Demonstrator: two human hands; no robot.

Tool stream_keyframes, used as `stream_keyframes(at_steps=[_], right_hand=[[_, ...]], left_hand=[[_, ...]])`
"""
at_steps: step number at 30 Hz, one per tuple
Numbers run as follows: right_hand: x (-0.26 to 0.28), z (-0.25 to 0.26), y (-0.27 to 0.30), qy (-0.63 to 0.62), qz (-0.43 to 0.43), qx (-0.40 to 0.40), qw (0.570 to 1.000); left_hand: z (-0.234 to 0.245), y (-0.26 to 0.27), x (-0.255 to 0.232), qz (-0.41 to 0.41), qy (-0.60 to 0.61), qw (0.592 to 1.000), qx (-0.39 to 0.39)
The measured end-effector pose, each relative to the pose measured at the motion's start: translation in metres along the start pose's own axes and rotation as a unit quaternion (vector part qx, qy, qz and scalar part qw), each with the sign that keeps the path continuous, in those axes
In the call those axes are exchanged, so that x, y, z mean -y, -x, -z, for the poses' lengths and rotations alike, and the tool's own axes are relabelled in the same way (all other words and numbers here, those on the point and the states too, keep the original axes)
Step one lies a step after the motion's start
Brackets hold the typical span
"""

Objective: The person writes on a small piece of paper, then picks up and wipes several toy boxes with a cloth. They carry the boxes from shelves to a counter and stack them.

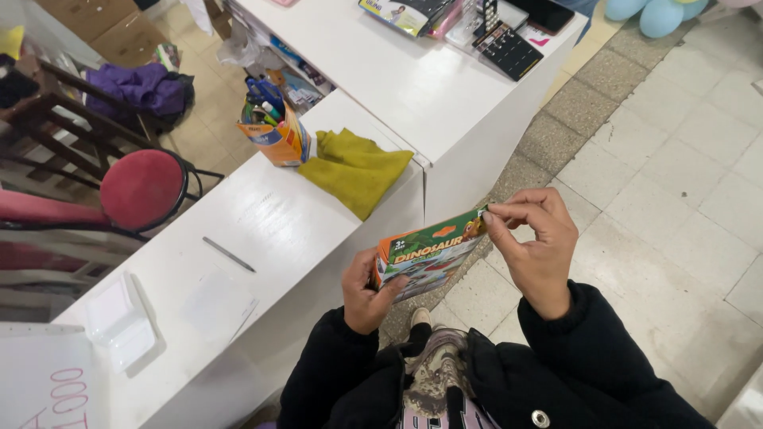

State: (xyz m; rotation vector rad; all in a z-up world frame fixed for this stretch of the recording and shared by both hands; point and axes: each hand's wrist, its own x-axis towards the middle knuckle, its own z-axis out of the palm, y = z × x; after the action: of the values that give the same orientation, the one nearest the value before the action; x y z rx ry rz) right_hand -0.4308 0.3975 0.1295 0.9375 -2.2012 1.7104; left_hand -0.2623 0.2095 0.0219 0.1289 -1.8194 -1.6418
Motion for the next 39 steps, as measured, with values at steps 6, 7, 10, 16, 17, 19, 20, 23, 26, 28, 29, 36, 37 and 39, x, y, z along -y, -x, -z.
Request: stream_keyframes(at_steps=[6, 7, 10, 16, 17, 19, 20, 23, 26, 28, 29, 36, 37, 39], right_hand=[[-0.012, -0.010, 0.006, -0.154, -0.020, 0.060, 0.986], [-0.017, -0.014, 0.012, -0.158, -0.016, 0.070, 0.985], [-0.027, -0.025, 0.031, -0.262, -0.106, 0.122, 0.951], [-0.016, -0.058, 0.039, -0.324, -0.077, 0.097, 0.938], [-0.013, -0.065, 0.042, -0.324, -0.068, 0.109, 0.937], [-0.009, -0.079, 0.043, -0.328, -0.057, 0.130, 0.934], [-0.008, -0.086, 0.044, -0.290, -0.068, 0.141, 0.944], [0.006, -0.111, 0.039, -0.267, -0.067, 0.167, 0.947], [0.024, -0.142, 0.040, -0.291, -0.059, 0.183, 0.937], [0.034, -0.166, 0.040, -0.306, -0.053, 0.187, 0.932], [0.038, -0.178, 0.040, -0.284, -0.005, 0.200, 0.938], [0.070, -0.257, 0.033, -0.266, -0.024, 0.263, 0.927], [0.074, -0.266, 0.031, -0.268, -0.022, 0.264, 0.926], [0.080, -0.280, 0.029, -0.317, -0.039, 0.266, 0.910]], left_hand=[[0.005, 0.020, -0.013, 0.018, 0.020, 0.999, -0.022], [0.004, 0.022, -0.016, 0.016, 0.017, 0.999, -0.033], [0.005, 0.035, -0.021, 0.060, 0.072, 0.994, -0.061], [0.023, 0.066, -0.029, 0.089, 0.035, 0.988, -0.118], [0.028, 0.069, -0.033, 0.095, 0.034, 0.987, -0.123], [0.038, 0.074, -0.039, 0.098, 0.029, 0.985, -0.139], [0.044, 0.076, -0.041, 0.097, 0.041, 0.984, -0.145], [0.066, 0.078, -0.045, 0.085, 0.057, 0.980, -0.169], [0.093, 0.083, -0.049, 0.073, 0.058, 0.977, -0.190], [0.115, 0.086, -0.050, 0.064, 0.052, 0.977, -0.198], [0.126, 0.088, -0.049, 0.062, 0.046, 0.977, -0.200], [0.200, 0.088, -0.047, 0.024, 0.080, 0.969, -0.230], [0.206, 0.085, -0.048, 0.022, 0.079, 0.969, -0.232], [0.218, 0.079, -0.050, 0.043, 0.062, 0.969, -0.237]])
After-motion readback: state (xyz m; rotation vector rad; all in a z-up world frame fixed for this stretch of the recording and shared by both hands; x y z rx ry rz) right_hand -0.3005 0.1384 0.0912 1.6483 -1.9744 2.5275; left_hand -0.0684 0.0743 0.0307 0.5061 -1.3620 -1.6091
